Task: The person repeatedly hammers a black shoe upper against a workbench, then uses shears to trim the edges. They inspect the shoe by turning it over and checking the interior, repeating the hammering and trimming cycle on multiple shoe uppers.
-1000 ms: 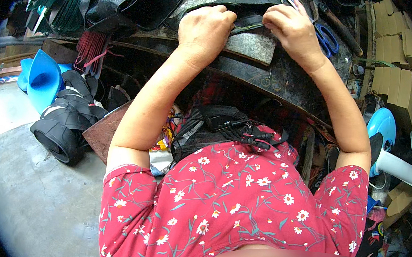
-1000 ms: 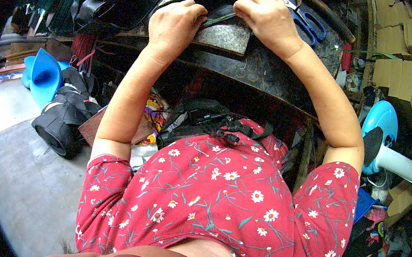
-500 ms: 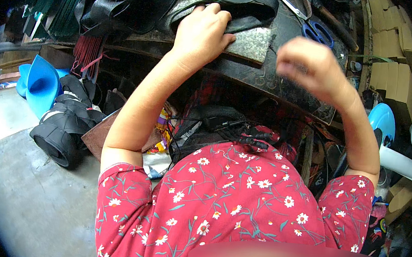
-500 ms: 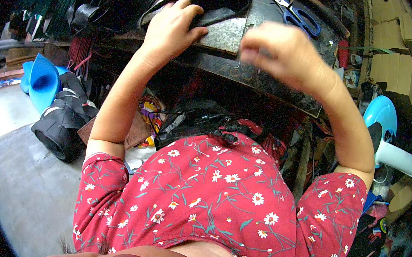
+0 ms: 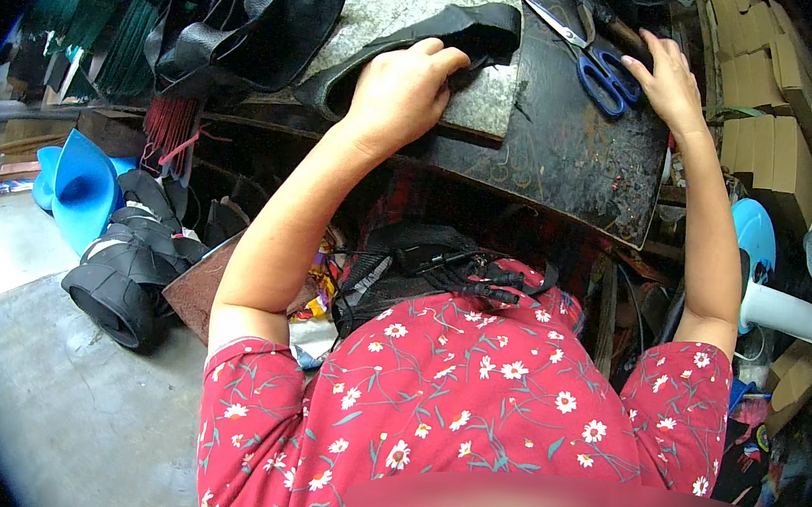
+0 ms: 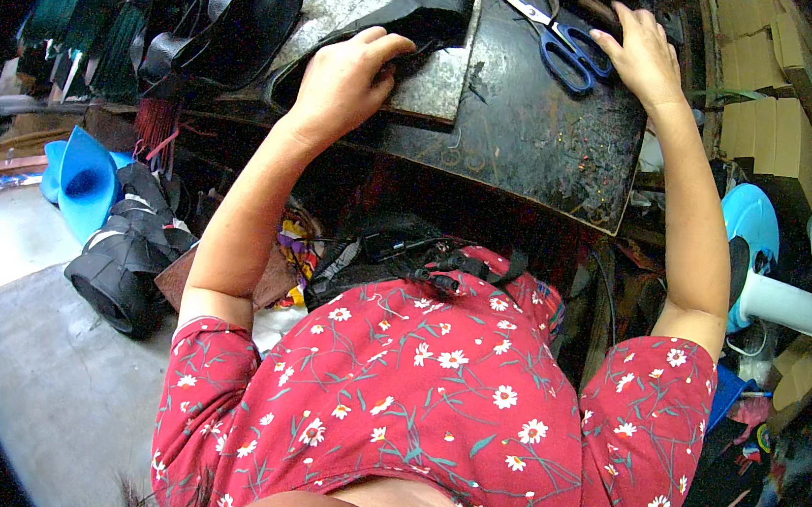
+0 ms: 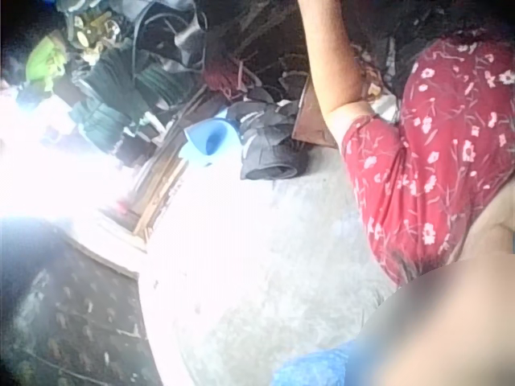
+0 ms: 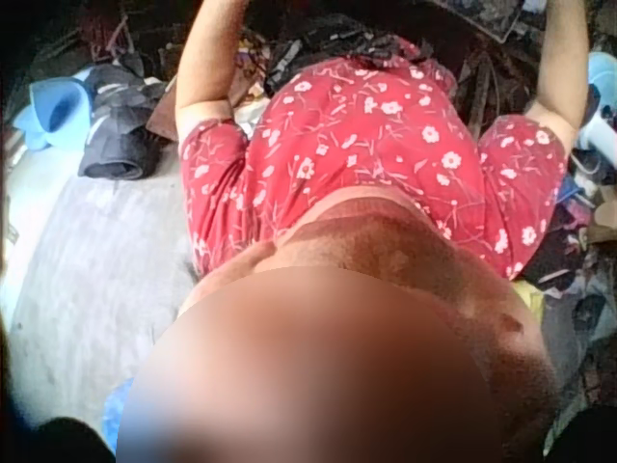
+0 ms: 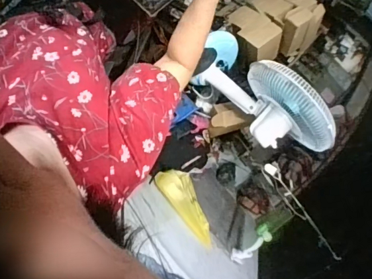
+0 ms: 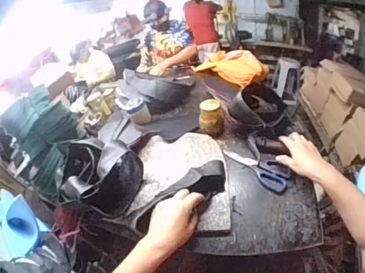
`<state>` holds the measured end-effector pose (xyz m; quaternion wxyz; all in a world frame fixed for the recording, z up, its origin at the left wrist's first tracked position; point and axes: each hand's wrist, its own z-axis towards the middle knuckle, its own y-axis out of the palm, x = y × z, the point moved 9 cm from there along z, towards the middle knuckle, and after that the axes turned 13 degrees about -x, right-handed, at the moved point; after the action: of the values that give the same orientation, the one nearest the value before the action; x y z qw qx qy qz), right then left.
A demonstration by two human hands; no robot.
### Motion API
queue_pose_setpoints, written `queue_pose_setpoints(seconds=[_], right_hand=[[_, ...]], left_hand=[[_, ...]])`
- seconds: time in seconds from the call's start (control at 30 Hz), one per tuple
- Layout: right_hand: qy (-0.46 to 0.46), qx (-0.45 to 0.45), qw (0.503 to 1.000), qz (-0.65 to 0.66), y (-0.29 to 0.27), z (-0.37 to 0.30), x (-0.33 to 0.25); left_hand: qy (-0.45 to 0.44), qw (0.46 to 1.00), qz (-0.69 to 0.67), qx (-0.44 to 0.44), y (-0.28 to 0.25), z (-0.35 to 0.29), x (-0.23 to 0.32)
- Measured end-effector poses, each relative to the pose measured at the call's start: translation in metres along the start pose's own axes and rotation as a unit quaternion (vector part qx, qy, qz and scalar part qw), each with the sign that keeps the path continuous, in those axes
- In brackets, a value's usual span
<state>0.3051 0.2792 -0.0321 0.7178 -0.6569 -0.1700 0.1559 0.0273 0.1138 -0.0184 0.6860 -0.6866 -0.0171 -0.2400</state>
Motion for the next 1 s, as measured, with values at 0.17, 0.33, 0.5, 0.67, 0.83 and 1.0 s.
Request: queue_pose_setpoints(seconds=[0.17,0.33,0.5,0.67,0.83,1.0], right_hand=[[-0.006,0.004,1.000,-0.014,0.020,0.010,0.018],[-0.014,0.092,0.994,0.056,-0.018,-0.004,0.000],[-0.091,0.094,0.957,0.258,-0.066,-0.042,-0.049],[-0.183,0.026,0.954,0.235,-0.074,-0.071,-0.117],[-0.139,0.050,0.958,0.247,-0.070,-0.068,-0.113],[-0.149,0.074,0.956,0.242,-0.069,-0.066,-0.114]], left_hand=[[0.033,0.999,0.007,0.018,-0.003,-0.003,0.004],[0.015,0.999,0.004,0.032,-0.004,-0.003,0.003],[0.069,0.986,0.141,0.051,-0.001,-0.009,0.031],[0.078,0.976,0.178,0.095,-0.004,-0.016,0.042],[0.069,0.978,0.166,0.110,-0.003,-0.009,0.039],[0.055,0.982,0.148,0.104,0.001,0.000,0.033]])
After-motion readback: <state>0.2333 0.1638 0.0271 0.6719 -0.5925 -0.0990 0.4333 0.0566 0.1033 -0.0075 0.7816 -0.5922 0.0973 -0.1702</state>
